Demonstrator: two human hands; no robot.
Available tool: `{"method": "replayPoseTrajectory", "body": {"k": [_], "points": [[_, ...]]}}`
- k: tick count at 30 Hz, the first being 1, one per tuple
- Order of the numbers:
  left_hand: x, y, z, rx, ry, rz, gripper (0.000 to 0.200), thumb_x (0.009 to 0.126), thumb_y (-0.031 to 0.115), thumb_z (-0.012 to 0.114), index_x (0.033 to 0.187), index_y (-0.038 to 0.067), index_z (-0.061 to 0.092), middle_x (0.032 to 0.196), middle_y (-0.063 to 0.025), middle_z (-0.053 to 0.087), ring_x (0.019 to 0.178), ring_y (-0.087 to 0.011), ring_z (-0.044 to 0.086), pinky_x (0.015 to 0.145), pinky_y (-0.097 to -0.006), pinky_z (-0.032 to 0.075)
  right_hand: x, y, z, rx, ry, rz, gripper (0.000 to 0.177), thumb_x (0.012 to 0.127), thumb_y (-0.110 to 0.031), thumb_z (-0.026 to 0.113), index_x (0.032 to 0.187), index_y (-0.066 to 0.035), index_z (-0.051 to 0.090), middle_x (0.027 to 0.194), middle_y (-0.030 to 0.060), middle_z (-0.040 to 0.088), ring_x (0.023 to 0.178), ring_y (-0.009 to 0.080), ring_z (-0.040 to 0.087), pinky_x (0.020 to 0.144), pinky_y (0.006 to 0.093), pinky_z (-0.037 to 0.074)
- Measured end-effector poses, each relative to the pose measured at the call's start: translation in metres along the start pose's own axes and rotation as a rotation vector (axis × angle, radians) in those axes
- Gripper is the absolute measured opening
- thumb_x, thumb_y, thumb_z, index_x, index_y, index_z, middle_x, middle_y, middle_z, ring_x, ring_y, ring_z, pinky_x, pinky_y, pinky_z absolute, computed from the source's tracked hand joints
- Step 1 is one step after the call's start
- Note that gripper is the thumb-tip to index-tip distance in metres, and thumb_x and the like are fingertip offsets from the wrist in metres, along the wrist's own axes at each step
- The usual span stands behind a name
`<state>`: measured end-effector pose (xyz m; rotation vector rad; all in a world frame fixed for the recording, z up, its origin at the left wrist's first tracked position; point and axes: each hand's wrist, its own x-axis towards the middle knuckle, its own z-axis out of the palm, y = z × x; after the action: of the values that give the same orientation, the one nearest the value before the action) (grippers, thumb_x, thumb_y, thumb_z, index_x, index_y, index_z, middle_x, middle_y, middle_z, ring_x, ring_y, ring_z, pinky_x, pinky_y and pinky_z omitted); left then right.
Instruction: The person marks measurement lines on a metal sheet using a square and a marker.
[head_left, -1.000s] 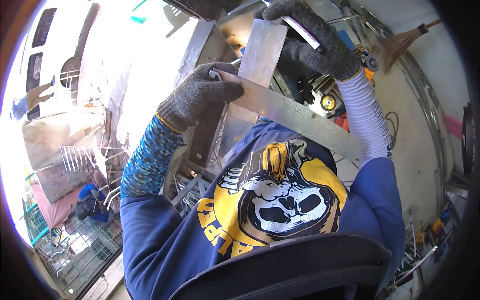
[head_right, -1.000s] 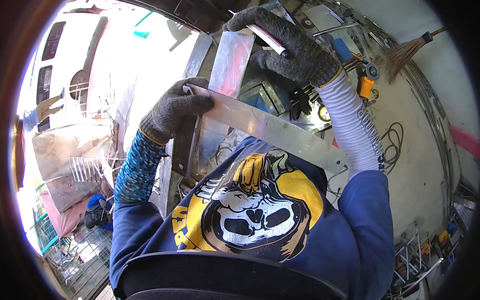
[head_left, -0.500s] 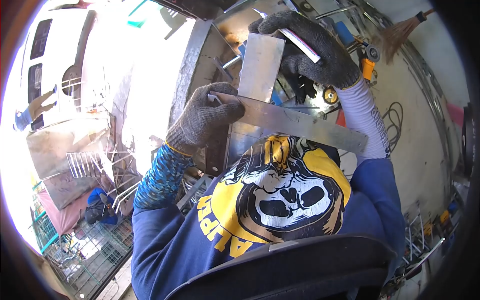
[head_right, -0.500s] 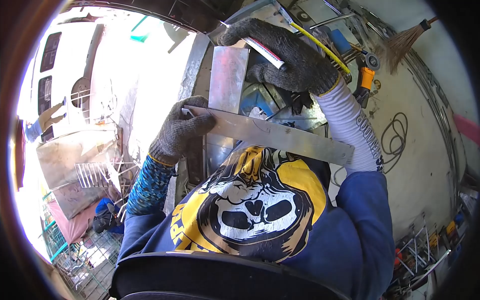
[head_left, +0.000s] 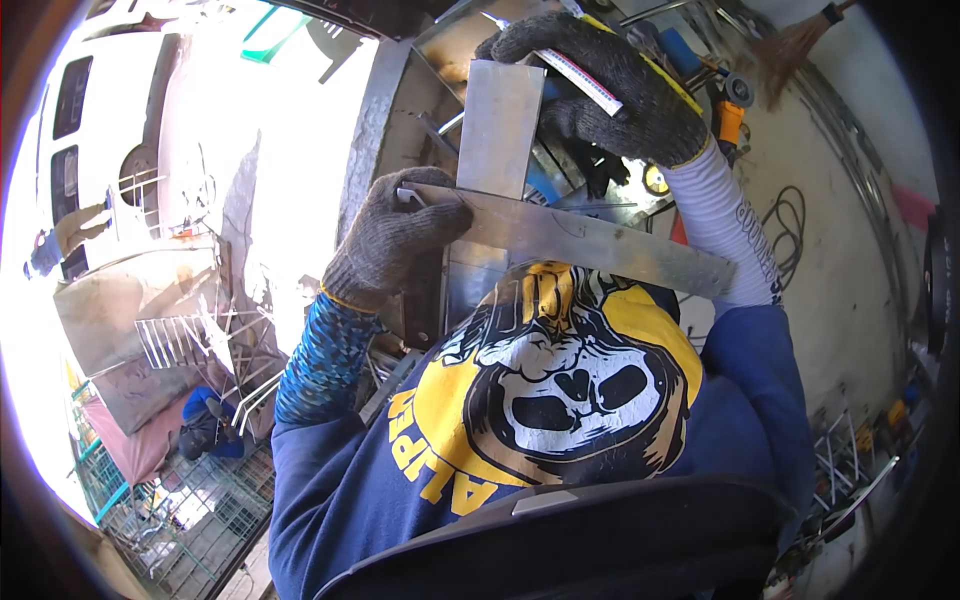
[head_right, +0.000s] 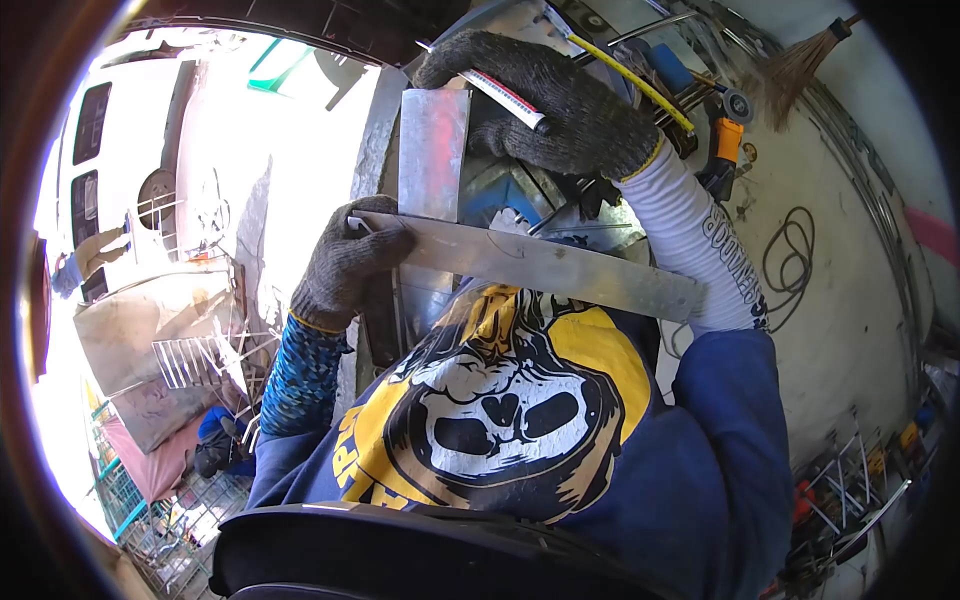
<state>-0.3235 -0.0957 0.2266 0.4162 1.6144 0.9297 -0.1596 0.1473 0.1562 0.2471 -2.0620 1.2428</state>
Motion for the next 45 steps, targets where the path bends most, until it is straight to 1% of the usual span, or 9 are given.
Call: {"method": "replayPoseTrajectory", "body": {"k": [5,7,9,18,27,35,39,41,45], "points": [[-0.002,0.006,-0.001,-0.001,-0.003,-0.019,0.049,0.08,0.014,0.083,0.122,-0.002,0.063,0.101,-0.0047,0.069,0.091,-0.0145,0.065,0.085,-0.0308,0.054,0.003,0.006,-0.002,0.04,-0.011,-0.089,0.062,0.075,0.011,0.061,0.135,-0.004,0.056,0.133,0.0145,0.064,0.128,0.0309,0.061,0.112,0.0415,0.047],[0.0,0.003,-0.001,0.015,0.009,-0.033,0.051,0.08,0.014,0.084,0.123,-0.001,0.063,0.101,-0.005,0.069,0.092,-0.0148,0.065,0.086,-0.0311,0.054,0.003,0.0,-0.001,0.046,-0.025,-0.013,0.062,0.075,0.011,0.061,0.135,-0.004,0.056,0.133,0.0146,0.063,0.128,0.0311,0.06,0.113,0.0417,0.047],[-0.003,-0.001,0.0,-0.002,0.058,0.055,0.032,0.087,0.011,0.08,0.114,0.0,0.068,0.101,-0.0062,0.074,0.089,-0.0136,0.07,0.08,-0.0283,0.057,0.003,0.0,-0.001,0.055,-0.042,0.062,0.063,0.075,0.011,0.062,0.136,-0.005,0.056,0.134,0.0147,0.063,0.129,0.0313,0.06,0.113,0.0419,0.046],[-0.003,0.001,-0.001,0.009,0.042,0.025,0.036,0.085,0.013,0.083,0.115,-0.001,0.068,0.101,-0.0073,0.074,0.09,-0.0143,0.07,0.082,-0.0287,0.057,0.002,0.008,0.002,-0.033,0.001,-0.058,0.063,0.075,0.012,0.062,0.135,-0.004,0.055,0.135,0.0149,0.063,0.131,0.0318,0.059,0.114,0.0427,0.046],[-0.003,0.008,0.005,0.044,0.059,0.056,0.024,0.085,0.014,0.081,0.103,0.001,0.072,0.091,-0.0025,0.072,0.082,-0.0098,0.066,0.074,-0.0256,0.054,0.003,0.007,-0.008,0.017,-0.071,-0.023,0.063,0.076,0.007,0.065,0.138,-0.003,0.053,0.135,0.0165,0.062,0.13,0.0329,0.059,0.113,0.0427,0.046],[-0.001,0.009,0.008,0.028,0.031,0.071,0.022,0.087,0.015,0.08,0.102,0.002,0.072,0.089,-0.0013,0.071,0.08,-0.0088,0.065,0.073,-0.0246,0.053,-0.03,0.035,-0.004,-0.156,0.0,-0.084,0.083,0.086,-0.009,0.078,0.157,-0.002,0.036,0.147,0.0193,0.055,0.132,0.0342,0.058,0.111,0.0436,0.048],[-0.004,0.013,0.012,0.044,0.084,0.057,0.024,0.086,0.014,0.08,0.104,0.001,0.072,0.09,-0.0013,0.072,0.08,-0.009,0.065,0.073,-0.0243,0.053,-0.025,0.028,-0.002,-0.161,0.011,-0.044,0.076,0.085,-0.003,0.073,0.153,-0.002,0.04,0.145,0.0187,0.057,0.132,0.0338,0.058,0.112,0.0433,0.048],[-0.004,0.012,0.011,0.039,0.075,0.053,0.024,0.086,0.014,0.081,0.104,0.001,0.071,0.09,-0.0014,0.072,0.08,-0.009,0.065,0.074,-0.0244,0.053,-0.008,0.016,-0.006,0.092,-0.055,-0.03,0.07,0.08,0.005,0.067,0.147,-0.002,0.047,0.141,0.0172,0.059,0.132,0.0328,0.058,0.112,0.043,0.047],[-0.004,0.012,0.012,0.036,0.083,0.048,0.026,0.085,0.014,0.081,0.105,0.0,0.071,0.09,-0.0017,0.072,0.08,-0.0089,0.065,0.074,-0.0244,0.053,-0.005,0.007,-0.007,-0.005,-0.038,-0.029,0.067,0.075,0.009,0.062,0.141,-0.002,0.051,0.136,0.0158,0.062,0.131,0.0315,0.059,0.113,0.0422,0.047]]}}
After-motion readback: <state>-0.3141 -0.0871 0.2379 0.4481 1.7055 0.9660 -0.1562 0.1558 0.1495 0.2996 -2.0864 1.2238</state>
